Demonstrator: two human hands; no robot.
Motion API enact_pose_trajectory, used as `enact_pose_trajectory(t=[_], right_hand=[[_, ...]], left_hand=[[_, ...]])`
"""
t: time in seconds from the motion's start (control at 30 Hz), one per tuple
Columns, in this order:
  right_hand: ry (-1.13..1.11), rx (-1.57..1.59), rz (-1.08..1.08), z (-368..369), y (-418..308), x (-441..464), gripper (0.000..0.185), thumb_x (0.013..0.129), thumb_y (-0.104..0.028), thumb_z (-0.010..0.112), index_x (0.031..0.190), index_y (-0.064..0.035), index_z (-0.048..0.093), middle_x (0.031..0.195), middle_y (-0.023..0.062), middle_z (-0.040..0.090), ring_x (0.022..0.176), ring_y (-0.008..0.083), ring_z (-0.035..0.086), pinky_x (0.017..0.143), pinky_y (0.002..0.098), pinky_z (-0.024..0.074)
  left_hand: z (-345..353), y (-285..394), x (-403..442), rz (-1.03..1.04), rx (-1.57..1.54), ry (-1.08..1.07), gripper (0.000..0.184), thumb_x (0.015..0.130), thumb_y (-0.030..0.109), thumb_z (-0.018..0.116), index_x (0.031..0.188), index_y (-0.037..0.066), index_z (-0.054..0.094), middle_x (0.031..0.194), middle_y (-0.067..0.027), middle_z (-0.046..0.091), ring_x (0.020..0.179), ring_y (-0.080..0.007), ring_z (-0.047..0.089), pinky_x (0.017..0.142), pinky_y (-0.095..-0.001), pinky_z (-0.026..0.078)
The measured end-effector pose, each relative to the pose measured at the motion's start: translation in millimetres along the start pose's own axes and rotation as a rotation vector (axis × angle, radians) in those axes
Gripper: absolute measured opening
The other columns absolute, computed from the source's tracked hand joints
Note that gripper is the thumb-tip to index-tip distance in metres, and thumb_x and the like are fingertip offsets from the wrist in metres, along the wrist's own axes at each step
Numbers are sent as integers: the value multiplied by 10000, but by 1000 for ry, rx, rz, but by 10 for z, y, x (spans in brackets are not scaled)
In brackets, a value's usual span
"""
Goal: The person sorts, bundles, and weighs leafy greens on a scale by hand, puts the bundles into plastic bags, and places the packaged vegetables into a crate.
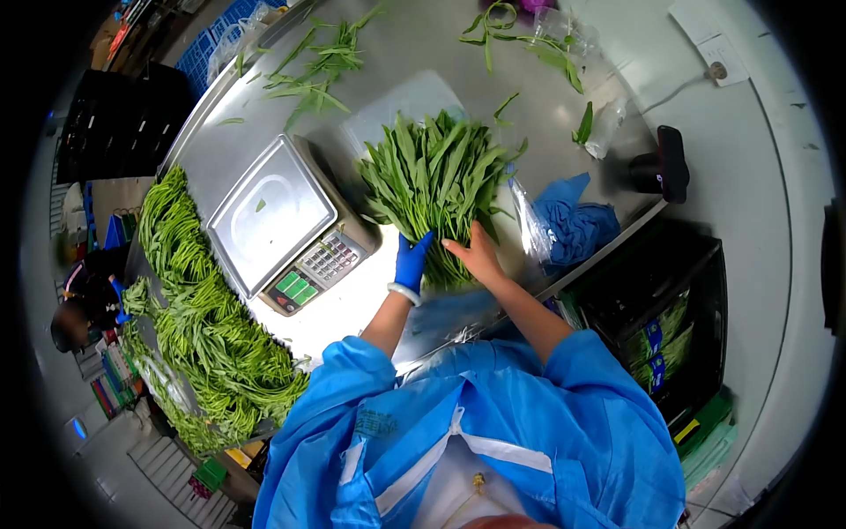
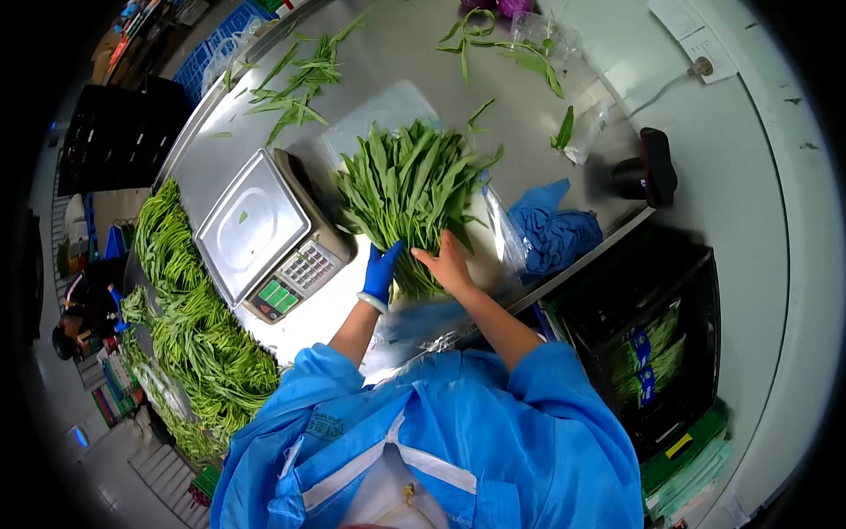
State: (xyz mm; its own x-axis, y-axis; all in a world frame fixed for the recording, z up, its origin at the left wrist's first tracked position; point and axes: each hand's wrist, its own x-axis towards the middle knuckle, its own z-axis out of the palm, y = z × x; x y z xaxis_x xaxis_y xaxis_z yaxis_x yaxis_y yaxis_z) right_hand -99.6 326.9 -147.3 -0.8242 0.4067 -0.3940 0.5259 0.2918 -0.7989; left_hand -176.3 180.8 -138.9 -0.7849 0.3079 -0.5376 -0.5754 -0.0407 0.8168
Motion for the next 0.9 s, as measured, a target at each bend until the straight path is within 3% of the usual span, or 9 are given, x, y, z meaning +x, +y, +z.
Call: enact_pose_trajectory(t=[0.1, 0.13, 0.2, 0.3, 0.4, 0.47, 0.5, 0.53, 0.9], right_hand=[[-93, 95, 201, -338, -148, -110, 963, 822, -551, 639, 1433, 70, 229, 1431, 276, 341, 1260, 376, 439, 1053, 453, 379], [-73, 196, 207, -477, -78, -133, 886, 838, -524, 638, 1417, 50, 290, 1367, 259, 439, 1209, 337, 502, 1022, 437, 414], [-178, 382, 266, -703, -49, -71, 754, 860, -451, 648, 1367, 41, 387, 1259, 220, 551, 1119, 285, 576, 972, 396, 452], [-105, 143, 42, -602, 244, 176, 522, 885, -272, 631, 1272, 47, 486, 1185, 196, 599, 1073, 273, 599, 907, 362, 463], [45, -278, -504, -705, -69, 257, 418, 845, -188, 621, 1209, 2, 542, 1204, 192, 570, 1112, 363, 539, 934, 409, 439], [62, -330, -427, -792, -26, 310, 328, 834, -150, 606, 1129, -8, 588, 1092, 196, 617, 1012, 388, 578, 870, 431, 469], [-6, -290, -168, -900, 33, 347, 260, 835, -133, 594, 1070, -23, 617, 970, 187, 652, 907, 377, 619, 790, 428, 497], [138, -280, -237, -981, 124, 342, 232, 825, -111, 593, 1045, -44, 625, 882, 172, 664, 819, 363, 640, 721, 420, 507], [65, -117, -100, -1154, 524, 339, 329, 806, -36, 586, 1136, -48, 587, 845, 128, 684, 792, 292, 664, 710, 360, 510]], left_hand=[[-248, 202, -339, -41, 178, 165, 533, 913, 268, 585, 1390, 89, 426, 1250, -81, 569, 1119, -200, 541, 922, -353, 405], [-425, 122, -414, -37, 193, 224, 535, 913, 301, 580, 1386, 97, 437, 1249, -78, 568, 1117, -199, 536, 926, -360, 393], [-652, 18, -542, 50, 157, 392, 405, 900, 155, 633, 1270, 23, 532, 1125, -73, 597, 1013, -149, 546, 868, -256, 436], [-893, -277, -539, 88, 184, 434, 384, 893, 144, 633, 1241, 15, 535, 1083, -67, 601, 934, -135, 554, 823, -257, 455], [-936, -499, -365, 138, 199, 387, 445, 896, 115, 608, 1308, 10, 477, 1126, -106, 615, 1000, -160, 572, 845, -251, 456], [-963, -536, -283, 113, 222, 345, 463, 892, 122, 615, 1314, 1, 466, 1146, -118, 600, 984, -161, 571, 840, -259, 463], [-861, -384, -336, 44, 155, 334, 481, 885, 130, 623, 1316, -7, 459, 1176, -129, 579, 971, -169, 570, 824, -272, 474], [-861, -399, -324, 92, 193, 346, 486, 881, 128, 626, 1316, -9, 458, 1180, -130, 575, 966, -172, 570, 819, -276, 477], [-926, -572, -216, 127, 250, 411, 508, 847, 88, 629, 1325, 36, 467, 1130, -123, 601, 966, -185, 580, 835, -295, 478]])
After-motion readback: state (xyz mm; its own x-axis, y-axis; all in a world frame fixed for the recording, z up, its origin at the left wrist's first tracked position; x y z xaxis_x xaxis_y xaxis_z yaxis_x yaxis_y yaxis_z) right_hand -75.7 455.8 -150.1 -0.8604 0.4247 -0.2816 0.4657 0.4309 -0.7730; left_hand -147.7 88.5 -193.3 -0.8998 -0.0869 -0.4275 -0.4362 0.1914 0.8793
